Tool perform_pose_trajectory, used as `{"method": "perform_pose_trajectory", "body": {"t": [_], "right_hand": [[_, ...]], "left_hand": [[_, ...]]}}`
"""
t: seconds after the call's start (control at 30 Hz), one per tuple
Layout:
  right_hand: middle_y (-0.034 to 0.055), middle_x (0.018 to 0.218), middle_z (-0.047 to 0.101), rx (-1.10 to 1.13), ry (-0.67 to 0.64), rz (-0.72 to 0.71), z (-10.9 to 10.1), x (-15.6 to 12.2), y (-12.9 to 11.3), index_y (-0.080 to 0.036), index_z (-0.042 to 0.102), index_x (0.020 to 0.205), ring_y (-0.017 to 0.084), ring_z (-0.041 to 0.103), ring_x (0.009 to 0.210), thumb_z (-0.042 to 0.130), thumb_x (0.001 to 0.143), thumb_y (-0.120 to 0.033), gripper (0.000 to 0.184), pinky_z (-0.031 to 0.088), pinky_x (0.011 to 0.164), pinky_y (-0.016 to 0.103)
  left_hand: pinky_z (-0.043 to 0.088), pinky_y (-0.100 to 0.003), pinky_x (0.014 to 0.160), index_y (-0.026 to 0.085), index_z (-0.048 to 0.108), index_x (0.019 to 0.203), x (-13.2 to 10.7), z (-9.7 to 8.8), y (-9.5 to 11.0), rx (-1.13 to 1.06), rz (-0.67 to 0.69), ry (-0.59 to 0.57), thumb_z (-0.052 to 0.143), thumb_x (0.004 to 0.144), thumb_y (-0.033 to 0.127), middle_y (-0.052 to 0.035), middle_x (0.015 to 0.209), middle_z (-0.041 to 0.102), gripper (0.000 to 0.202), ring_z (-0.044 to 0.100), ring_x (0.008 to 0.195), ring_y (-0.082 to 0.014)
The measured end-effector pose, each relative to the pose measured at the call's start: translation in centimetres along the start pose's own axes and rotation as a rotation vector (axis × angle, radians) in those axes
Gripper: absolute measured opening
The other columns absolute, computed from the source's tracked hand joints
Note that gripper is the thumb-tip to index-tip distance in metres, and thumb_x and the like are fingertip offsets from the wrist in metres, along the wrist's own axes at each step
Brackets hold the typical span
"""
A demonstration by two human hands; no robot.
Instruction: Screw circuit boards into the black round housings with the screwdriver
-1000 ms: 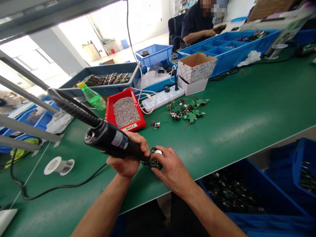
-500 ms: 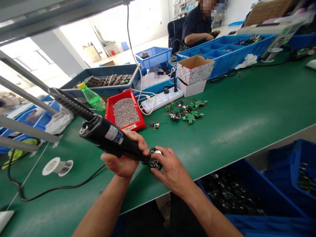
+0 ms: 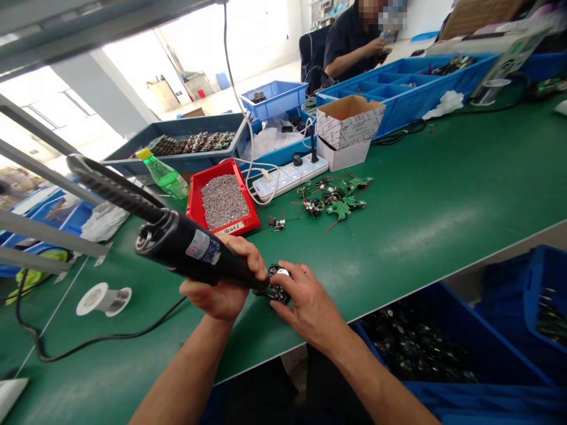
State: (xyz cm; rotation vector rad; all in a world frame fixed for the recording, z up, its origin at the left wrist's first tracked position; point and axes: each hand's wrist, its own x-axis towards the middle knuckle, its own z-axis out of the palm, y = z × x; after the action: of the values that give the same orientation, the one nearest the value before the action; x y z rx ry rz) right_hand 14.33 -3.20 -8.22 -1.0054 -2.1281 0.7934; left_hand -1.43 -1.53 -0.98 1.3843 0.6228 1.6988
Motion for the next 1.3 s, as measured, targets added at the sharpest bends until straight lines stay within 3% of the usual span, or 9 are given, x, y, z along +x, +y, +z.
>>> {"method": "perform_pose_trajectory", "body": {"t": [0.17, 0.43, 0.77, 1.3], "right_hand": [[0.0103, 0.132, 0.054, 0.007, -0.012, 0.002, -0.1, 0.1, -0.1, -0.024, 0.061, 0.115, 0.027, 0.051, 0.11, 0.07, 0.082, -0.015, 0.036, 0.045, 0.1, 0.047], [0.0097, 0.132, 0.054, 0.025, -0.016, -0.006, -0.2, 0.1, -0.2, -0.024, 0.06, 0.118, 0.026, 0.05, 0.108, 0.071, 0.08, -0.012, 0.041, 0.046, 0.099, 0.047], [0.011, 0.133, 0.054, 0.017, 0.016, -0.008, 0.0, -0.1, 0.3, -0.023, 0.057, 0.12, 0.027, 0.05, 0.115, 0.072, 0.081, -0.017, 0.042, 0.044, 0.102, 0.047], [0.012, 0.134, 0.054, 0.029, 0.015, 0.004, -0.1, -0.1, 0.1, -0.022, 0.054, 0.123, 0.028, 0.051, 0.117, 0.072, 0.08, -0.017, 0.047, 0.045, 0.101, 0.05]], "left_hand": [[0.049, -0.03, 0.046, 0.017, 0.064, 0.089, -0.3, 0.1, 0.0, 0.001, -0.029, -0.003, 0.055, 0.073, 0.077, -0.0019, 0.064, 0.059, 0.063, 0.059, 0.05, -0.018], [0.05, -0.029, 0.046, 0.016, 0.063, 0.087, -0.6, 0.4, -0.6, -0.008, -0.034, 0.023, 0.058, 0.07, 0.079, -0.0017, 0.064, 0.059, 0.065, 0.059, 0.049, -0.0171], [0.05, -0.029, 0.043, 0.017, 0.063, 0.09, 0.3, 1.0, -0.1, 0.005, 0.044, 0.023, 0.041, 0.073, 0.088, -0.0018, 0.064, 0.058, 0.076, 0.059, 0.048, -0.0169], [0.048, -0.028, 0.042, 0.017, 0.061, 0.087, 0.1, 1.5, -0.7, 0.021, 0.027, 0.051, 0.042, 0.074, 0.086, -0.0011, 0.063, 0.058, 0.073, 0.057, 0.046, -0.0154]]}}
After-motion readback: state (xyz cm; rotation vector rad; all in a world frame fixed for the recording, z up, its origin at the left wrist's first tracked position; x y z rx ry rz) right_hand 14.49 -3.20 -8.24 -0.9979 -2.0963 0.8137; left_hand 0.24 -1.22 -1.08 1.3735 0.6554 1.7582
